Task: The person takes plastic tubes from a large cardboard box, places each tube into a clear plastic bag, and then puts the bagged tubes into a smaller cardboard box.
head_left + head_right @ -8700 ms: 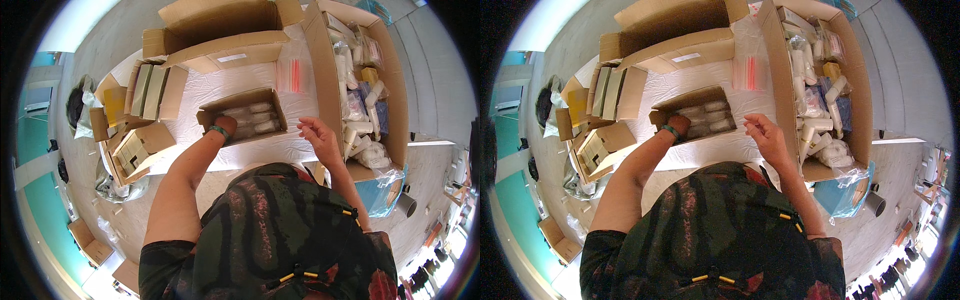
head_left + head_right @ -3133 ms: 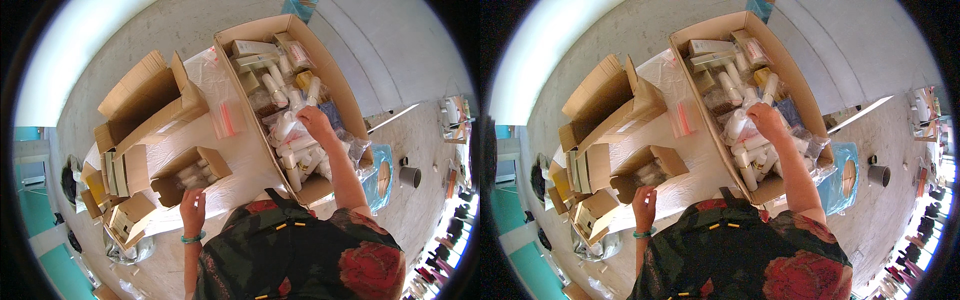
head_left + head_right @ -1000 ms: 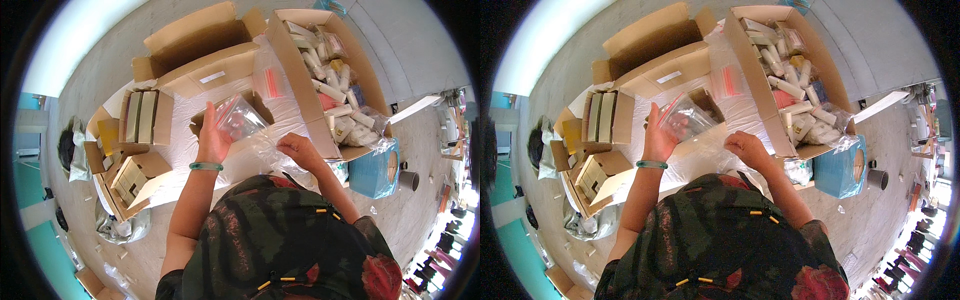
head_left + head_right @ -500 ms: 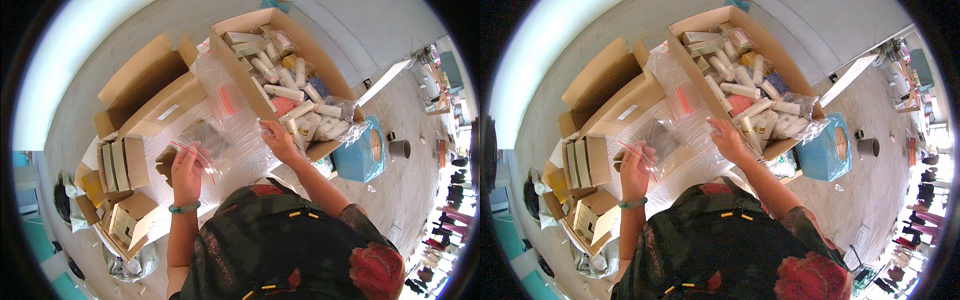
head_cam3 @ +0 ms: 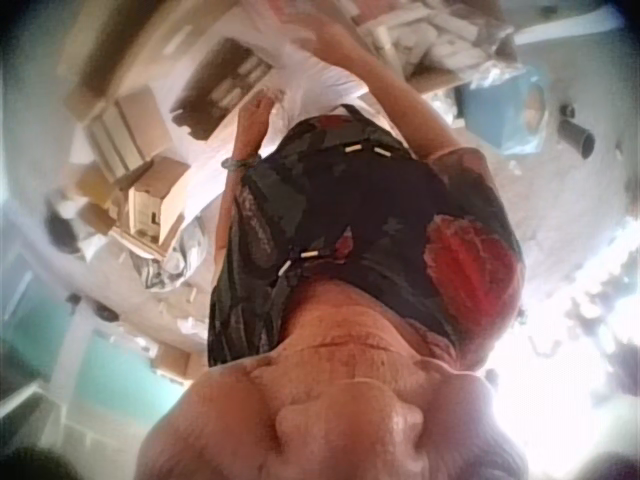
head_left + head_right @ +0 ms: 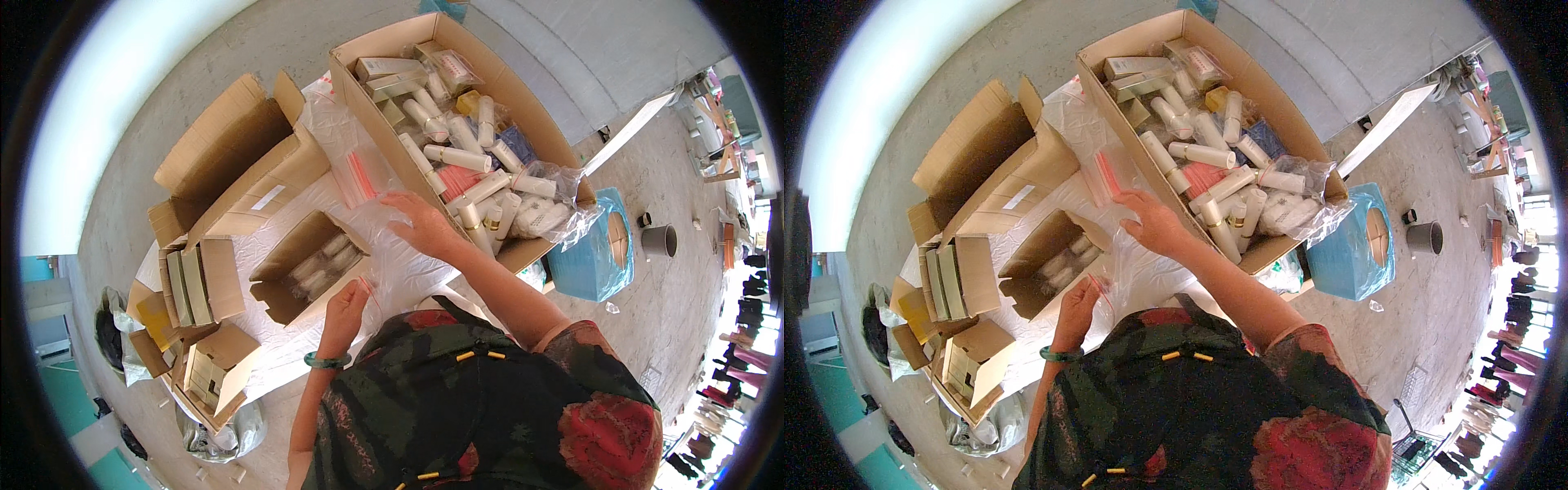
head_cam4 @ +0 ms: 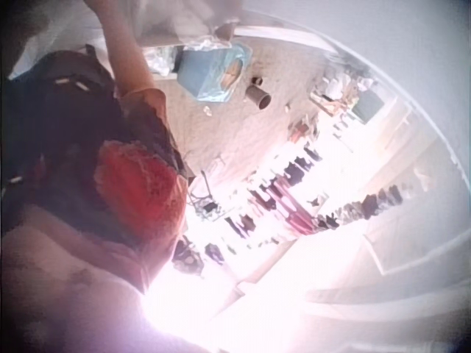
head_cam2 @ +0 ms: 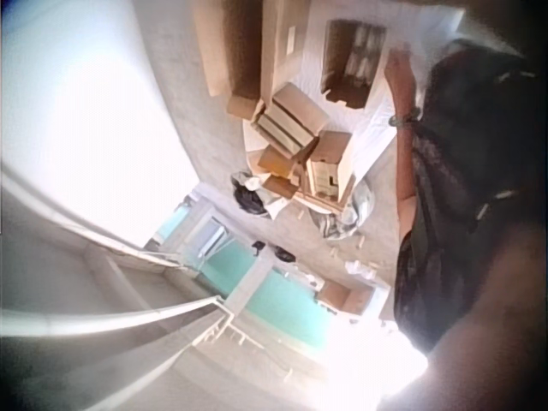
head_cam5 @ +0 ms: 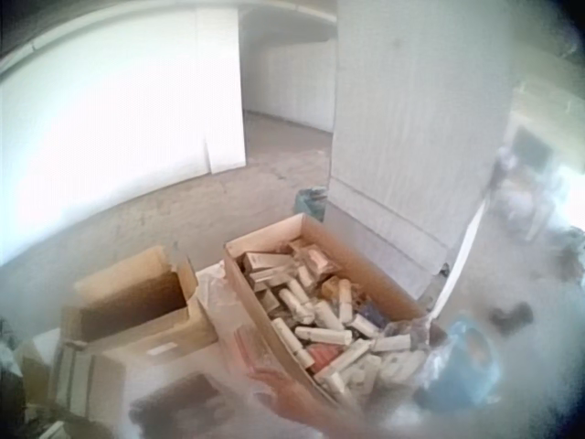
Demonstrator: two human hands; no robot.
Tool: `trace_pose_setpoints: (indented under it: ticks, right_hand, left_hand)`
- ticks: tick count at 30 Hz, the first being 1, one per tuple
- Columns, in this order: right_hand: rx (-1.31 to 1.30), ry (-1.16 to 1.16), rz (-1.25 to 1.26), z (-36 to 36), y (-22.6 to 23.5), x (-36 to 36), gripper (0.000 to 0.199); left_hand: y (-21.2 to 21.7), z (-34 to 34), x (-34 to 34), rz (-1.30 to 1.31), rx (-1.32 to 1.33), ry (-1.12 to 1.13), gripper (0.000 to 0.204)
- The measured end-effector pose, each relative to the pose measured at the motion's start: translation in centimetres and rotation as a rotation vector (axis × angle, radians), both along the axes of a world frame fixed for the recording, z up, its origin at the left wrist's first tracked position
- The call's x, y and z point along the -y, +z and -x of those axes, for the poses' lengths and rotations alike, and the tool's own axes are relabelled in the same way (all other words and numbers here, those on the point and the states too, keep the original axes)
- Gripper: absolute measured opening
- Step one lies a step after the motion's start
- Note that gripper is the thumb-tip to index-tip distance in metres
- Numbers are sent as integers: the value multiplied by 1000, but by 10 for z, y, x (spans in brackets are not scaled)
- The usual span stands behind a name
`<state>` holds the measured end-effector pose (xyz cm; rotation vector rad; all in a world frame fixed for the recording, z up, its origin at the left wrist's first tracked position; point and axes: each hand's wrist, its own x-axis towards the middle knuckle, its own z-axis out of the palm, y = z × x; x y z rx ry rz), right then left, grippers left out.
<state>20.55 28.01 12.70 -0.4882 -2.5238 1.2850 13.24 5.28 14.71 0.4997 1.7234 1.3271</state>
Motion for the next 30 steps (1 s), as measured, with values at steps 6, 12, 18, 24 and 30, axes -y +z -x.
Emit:
trace_pose_setpoints:
  ticks: [6, 12, 18, 24, 30]
  right_hand:
    - [-52, -329, -218, -30, -18, -72, 38]
    - [192, -420, 23, -54, -23, -114, 35]
    - [145, -284, -35, -40, -74, -102, 37]
    - [38, -231, 130, -38, -120, -110, 36]
    - [90, -229, 135, -43, -119, -115, 35]
  left_hand:
    - [-12, 0, 16, 16, -656, 74, 19]
    - [-38, 2, 46, 28, -282, 384, 23]
    - [-31, 33, 61, 75, -777, 328, 14]
    - [-15, 84, 99, 32, -715, 567, 17]
    - [-17, 112, 115, 197, -767, 488, 19]
